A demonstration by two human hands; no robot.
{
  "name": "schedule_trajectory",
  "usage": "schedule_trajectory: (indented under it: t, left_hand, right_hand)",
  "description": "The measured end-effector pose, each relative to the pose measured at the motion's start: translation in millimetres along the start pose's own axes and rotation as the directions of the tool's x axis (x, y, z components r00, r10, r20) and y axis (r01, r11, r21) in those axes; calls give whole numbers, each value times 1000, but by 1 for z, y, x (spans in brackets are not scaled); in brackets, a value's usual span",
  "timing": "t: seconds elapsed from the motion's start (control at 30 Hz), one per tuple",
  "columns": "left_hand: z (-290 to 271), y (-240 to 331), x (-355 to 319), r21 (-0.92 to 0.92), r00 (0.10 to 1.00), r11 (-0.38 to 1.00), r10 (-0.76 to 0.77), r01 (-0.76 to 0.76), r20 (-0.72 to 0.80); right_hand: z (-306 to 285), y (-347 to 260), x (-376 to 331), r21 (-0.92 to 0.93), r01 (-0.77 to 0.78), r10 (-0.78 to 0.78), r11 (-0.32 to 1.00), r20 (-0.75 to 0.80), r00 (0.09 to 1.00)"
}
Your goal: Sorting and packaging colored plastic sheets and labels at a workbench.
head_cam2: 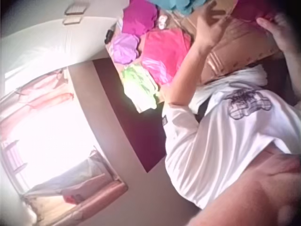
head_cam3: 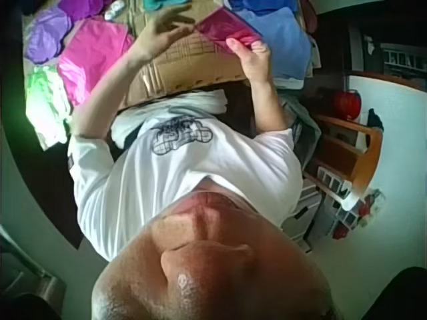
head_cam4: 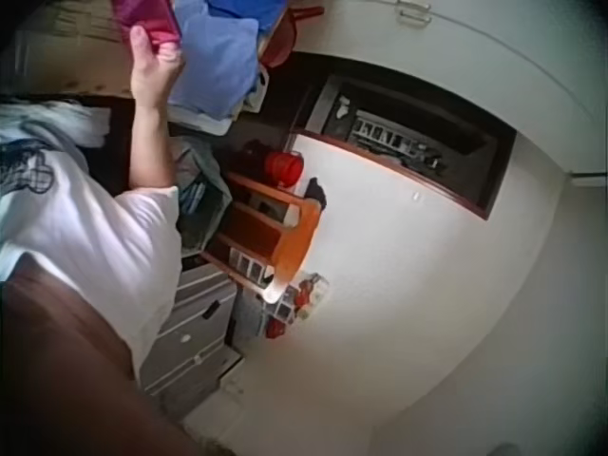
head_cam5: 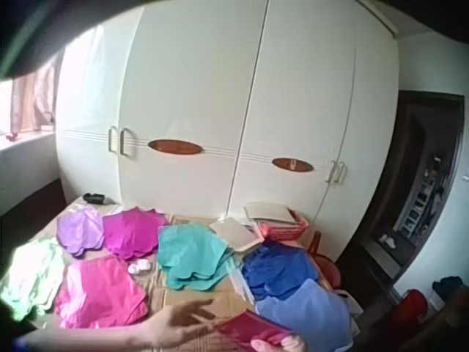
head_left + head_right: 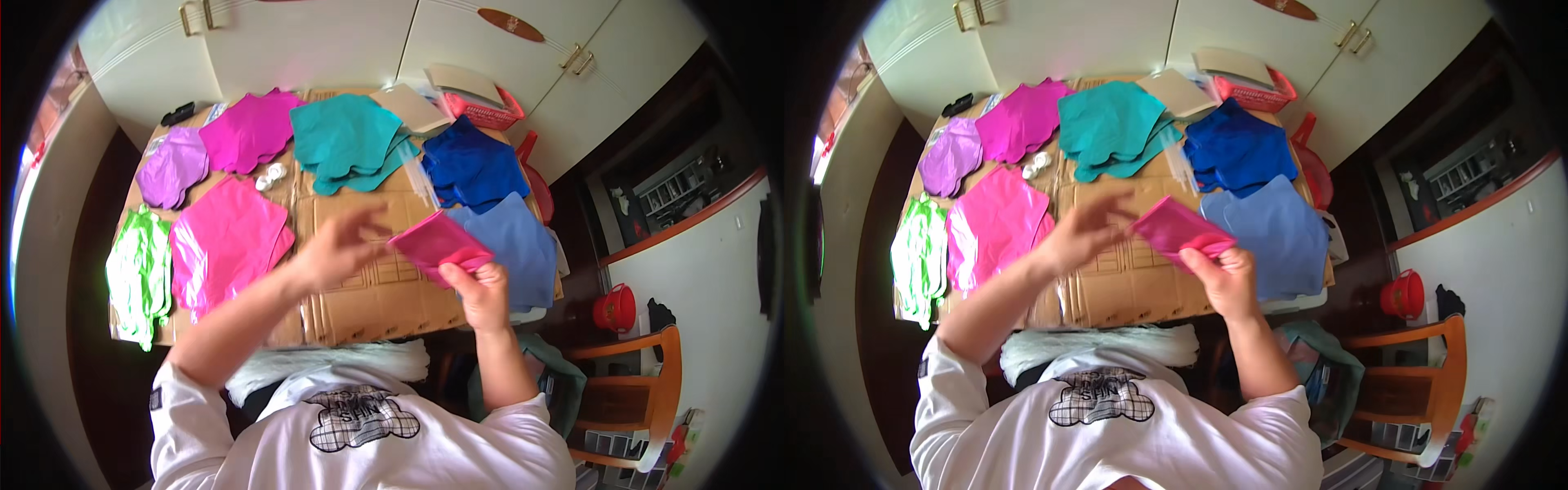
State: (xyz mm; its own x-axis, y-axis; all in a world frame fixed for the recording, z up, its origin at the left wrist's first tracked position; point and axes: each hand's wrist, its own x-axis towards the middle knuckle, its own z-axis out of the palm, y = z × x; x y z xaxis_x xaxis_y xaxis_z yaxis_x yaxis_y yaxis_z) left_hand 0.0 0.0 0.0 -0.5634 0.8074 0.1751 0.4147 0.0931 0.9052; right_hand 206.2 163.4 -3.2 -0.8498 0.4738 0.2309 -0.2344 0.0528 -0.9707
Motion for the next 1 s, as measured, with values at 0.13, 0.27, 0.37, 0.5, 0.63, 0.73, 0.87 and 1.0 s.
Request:
schedule_trajectory:
  t: [0.13,0.27,0.37,0.5,0.63,0.73,0.87,1.0]
  left_hand:
    - [13,-8,124,470,975,875,190,-114,-117]
    - [37,-51,232,770,991,637,106,-5,-81]
    - [36,-69,268,755,984,647,42,106,-174]
    - [-12,-26,233,532,912,831,332,-161,-243]
    - [-36,62,95,537,931,799,358,-271,-64]
    - [-22,68,-43,419,984,896,177,-146,-35]
    - [12,37,-172,384,978,917,171,-112,-123]
    - [46,27,-227,398,945,917,147,-19,-292]
  right_hand:
    - [-46,-12,17,47,4,6,999,-202,979]
    - [-67,-10,29,101,-9,32,995,-229,973]
    - [-70,-12,26,119,-16,47,993,-263,964]
    - [-86,-10,20,174,13,36,985,-272,962]
    - [-89,-17,10,277,56,-2,959,-190,982]
    - [-61,-31,10,328,-61,74,943,-27,997]
    - [-10,-19,-7,76,-246,224,966,224,949]
    - [39,3,-39,-22,-407,385,913,374,844]
